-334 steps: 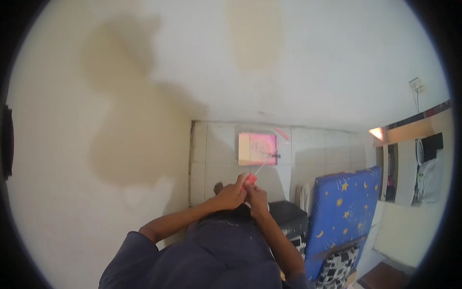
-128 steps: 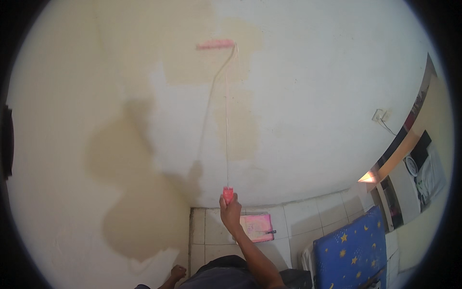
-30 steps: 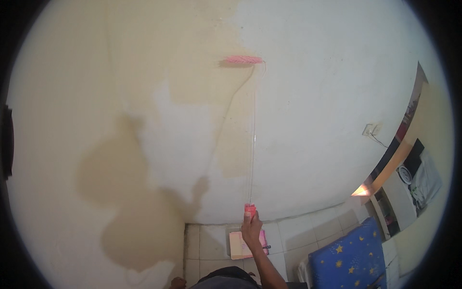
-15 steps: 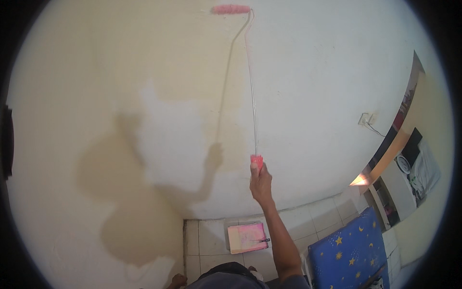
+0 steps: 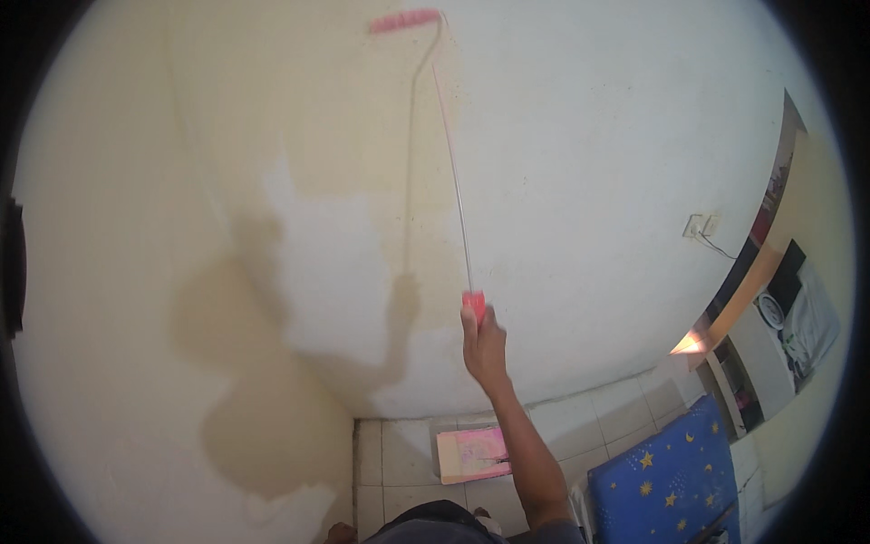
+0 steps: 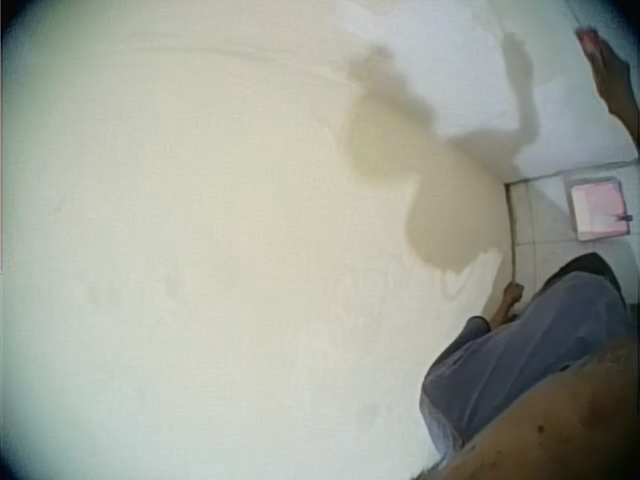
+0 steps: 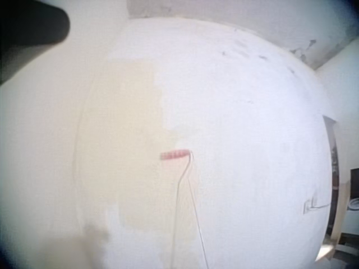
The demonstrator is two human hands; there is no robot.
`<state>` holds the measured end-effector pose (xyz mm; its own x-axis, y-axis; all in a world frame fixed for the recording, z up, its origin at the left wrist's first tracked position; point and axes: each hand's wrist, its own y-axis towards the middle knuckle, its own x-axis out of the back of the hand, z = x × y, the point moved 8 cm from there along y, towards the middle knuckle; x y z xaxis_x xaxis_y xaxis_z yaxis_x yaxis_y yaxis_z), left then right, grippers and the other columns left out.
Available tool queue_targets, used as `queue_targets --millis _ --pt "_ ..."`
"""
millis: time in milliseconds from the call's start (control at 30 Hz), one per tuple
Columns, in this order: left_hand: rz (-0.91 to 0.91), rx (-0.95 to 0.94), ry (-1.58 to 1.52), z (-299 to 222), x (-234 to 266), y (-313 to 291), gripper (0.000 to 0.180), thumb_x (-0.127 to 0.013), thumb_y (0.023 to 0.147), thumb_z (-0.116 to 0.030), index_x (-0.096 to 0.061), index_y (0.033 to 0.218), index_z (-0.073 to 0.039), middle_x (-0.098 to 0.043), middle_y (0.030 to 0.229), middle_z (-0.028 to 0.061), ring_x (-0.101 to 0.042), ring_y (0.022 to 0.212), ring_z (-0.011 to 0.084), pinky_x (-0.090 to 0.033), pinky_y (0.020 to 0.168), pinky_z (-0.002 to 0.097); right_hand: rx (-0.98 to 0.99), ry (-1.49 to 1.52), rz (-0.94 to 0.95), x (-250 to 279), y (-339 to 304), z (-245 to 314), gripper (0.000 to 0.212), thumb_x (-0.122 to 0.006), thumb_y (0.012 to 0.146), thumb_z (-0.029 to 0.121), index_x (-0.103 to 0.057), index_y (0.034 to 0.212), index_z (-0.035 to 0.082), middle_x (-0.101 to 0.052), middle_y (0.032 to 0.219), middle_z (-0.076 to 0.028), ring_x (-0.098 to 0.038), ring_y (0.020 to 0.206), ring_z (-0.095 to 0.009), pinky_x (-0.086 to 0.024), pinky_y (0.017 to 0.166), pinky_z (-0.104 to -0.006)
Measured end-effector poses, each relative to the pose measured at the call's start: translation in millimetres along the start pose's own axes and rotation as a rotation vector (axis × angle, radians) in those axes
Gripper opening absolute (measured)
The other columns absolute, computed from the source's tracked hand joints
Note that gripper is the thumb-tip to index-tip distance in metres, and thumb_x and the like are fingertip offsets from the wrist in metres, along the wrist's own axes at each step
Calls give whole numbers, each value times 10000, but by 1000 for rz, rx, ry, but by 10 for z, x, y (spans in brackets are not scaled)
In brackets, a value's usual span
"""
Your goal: The person paints a wall using a roller. They dip the roller into a tray of pink paint and apply it to a light-colored interior wall with vertical strokes.
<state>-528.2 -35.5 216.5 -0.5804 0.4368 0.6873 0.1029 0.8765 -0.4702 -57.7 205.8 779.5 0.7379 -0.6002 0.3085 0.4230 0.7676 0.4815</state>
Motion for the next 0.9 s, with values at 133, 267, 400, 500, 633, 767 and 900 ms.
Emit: queue_targets --millis 133,267,400,500,633,767,900 --pt "37 183 -276 -85 41 -105 238 -468 796 -214 -632 679 -87 -624 638 99 -575 546 256 -477 540 393 42 -10 -19 48 291 291 486 -403 934 439 -473 871 -38 -534 621 -235 -555 578 -403 -410 519 -438" --pt "9 170 -326 -104 41 -125 193 -499 774 -199 -640 707 -84 -631 649 87 -579 546 255 -482 537 385 45 14 -43 -199 -266 -136 462 -424 933 415 -469 888 -43 -536 619 -236 -558 569 -401 -409 509 -438" --pt "-90 -184 124 -79 -93 -57 175 -534 747 -209 -645 698 -84 -633 644 74 -588 543 241 -486 531 366 -130 70 37 -411 -604 -158 454 -432 933 403 -470 902 -49 -541 628 -244 -562 577 -406 -415 512 -444" --pt "37 -18 -84 19 -75 -121 209 -524 753 -217 -636 638 -84 -623 594 74 -585 510 223 -482 516 361 38 112 -42 -318 -218 134 462 -430 933 409 -476 908 -50 -543 625 -238 -563 578 -402 -420 516 -439" --pt "-4 254 -301 -248 189 -288 215 -537 738 -218 -622 591 -85 -608 540 80 -573 456 207 -477 487 354 26 58 -47 -207 197 231 487 -422 930 430 -483 906 -53 -549 634 -242 -571 593 -406 -420 520 -442" --pt "-96 136 -155 82 51 -160 174 -558 713 -200 -623 596 -89 -612 543 78 -581 463 213 -474 485 363 -8 35 -11 -341 -189 -6 505 -412 925 454 -487 905 -45 -554 648 -250 -575 613 -420 -422 530 -456" --pt "-151 -159 31 -7 -60 -57 111 -577 675 -169 -634 614 -96 -626 588 80 -604 523 234 -472 498 386 -116 14 5 -288 -733 -380 461 -429 925 428 -493 893 -27 -553 634 -219 -573 585 -385 -421 526 -439"
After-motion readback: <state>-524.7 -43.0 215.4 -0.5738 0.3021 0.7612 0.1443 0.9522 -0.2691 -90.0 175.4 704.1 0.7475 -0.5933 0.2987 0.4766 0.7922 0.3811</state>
